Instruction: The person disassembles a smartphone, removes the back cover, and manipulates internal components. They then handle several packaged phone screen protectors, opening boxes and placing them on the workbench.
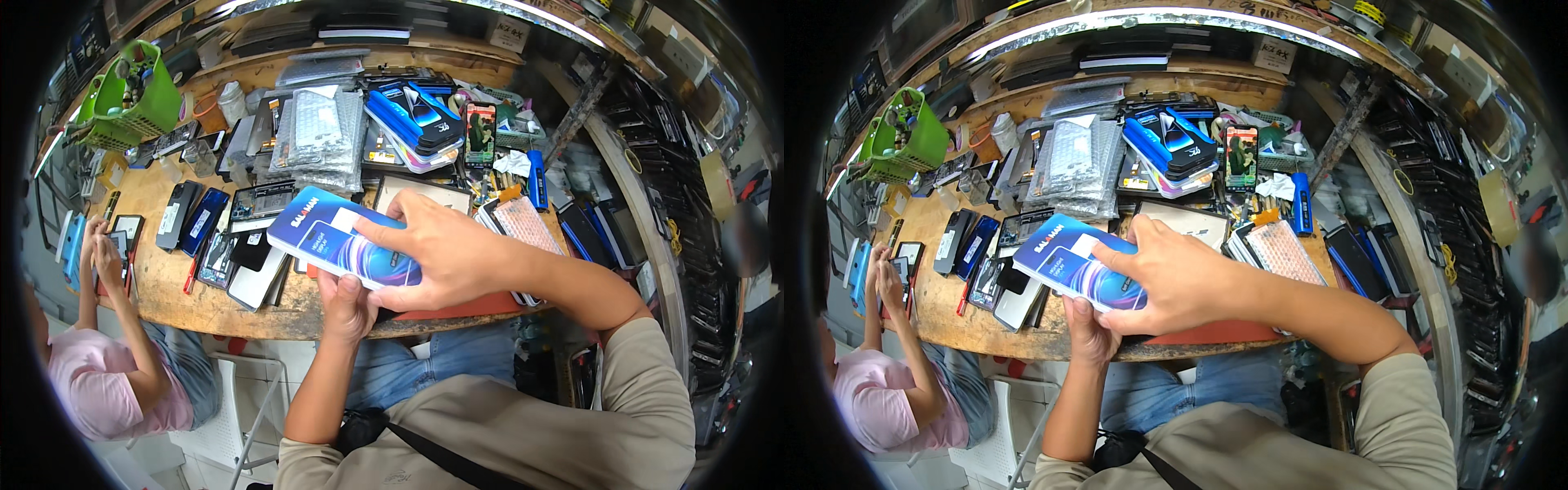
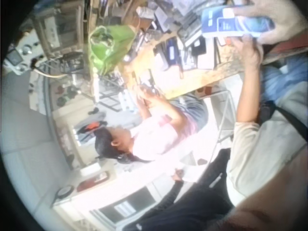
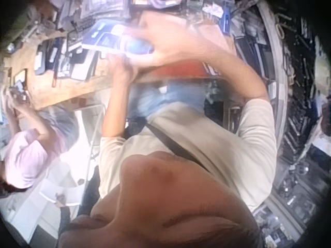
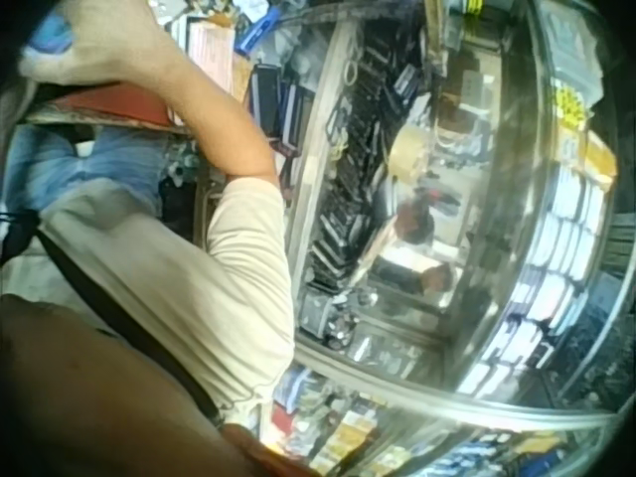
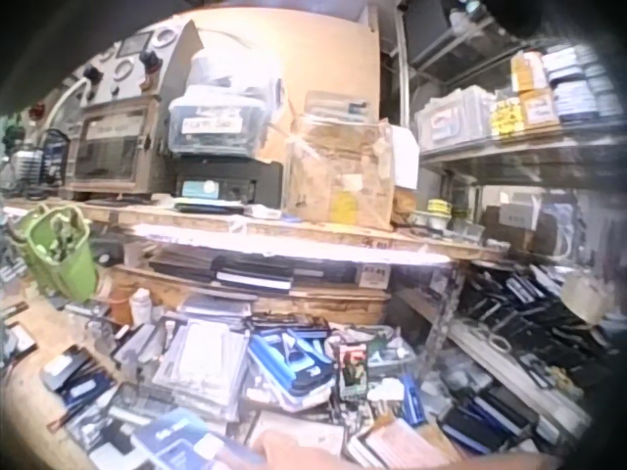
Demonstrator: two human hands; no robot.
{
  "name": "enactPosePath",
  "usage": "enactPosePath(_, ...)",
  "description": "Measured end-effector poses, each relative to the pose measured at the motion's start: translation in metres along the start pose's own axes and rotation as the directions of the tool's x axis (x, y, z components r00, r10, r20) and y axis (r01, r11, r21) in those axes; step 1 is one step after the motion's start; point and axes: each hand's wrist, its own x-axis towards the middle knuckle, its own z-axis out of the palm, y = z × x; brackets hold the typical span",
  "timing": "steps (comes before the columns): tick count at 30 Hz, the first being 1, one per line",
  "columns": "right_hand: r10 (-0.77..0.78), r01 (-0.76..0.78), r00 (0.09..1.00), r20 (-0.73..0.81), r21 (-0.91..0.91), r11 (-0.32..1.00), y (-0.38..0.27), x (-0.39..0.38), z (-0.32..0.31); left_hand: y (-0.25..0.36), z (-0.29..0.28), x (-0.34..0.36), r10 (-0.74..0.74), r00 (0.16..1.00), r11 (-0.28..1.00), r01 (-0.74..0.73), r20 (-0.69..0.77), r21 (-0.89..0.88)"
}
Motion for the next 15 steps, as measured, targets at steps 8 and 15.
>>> enactPosePath(8, 0.156, -0.232, 0.907, -0.392, -0.156, 0.960, 0.042, 0.023, -0.036, 0.032, 0.046, 0.037, 0.105, 0.994, 0.951, -0.102, 0.006, 0.291)
enactPosePath(15, 0.599, -0.678, 0.723, -0.343, -0.189, 0.710, 0.133, 0.096, -0.055, 0.060, 0.009, 0.004, 0.242, 0.964, 0.847, -0.153, -0.113, 0.510)
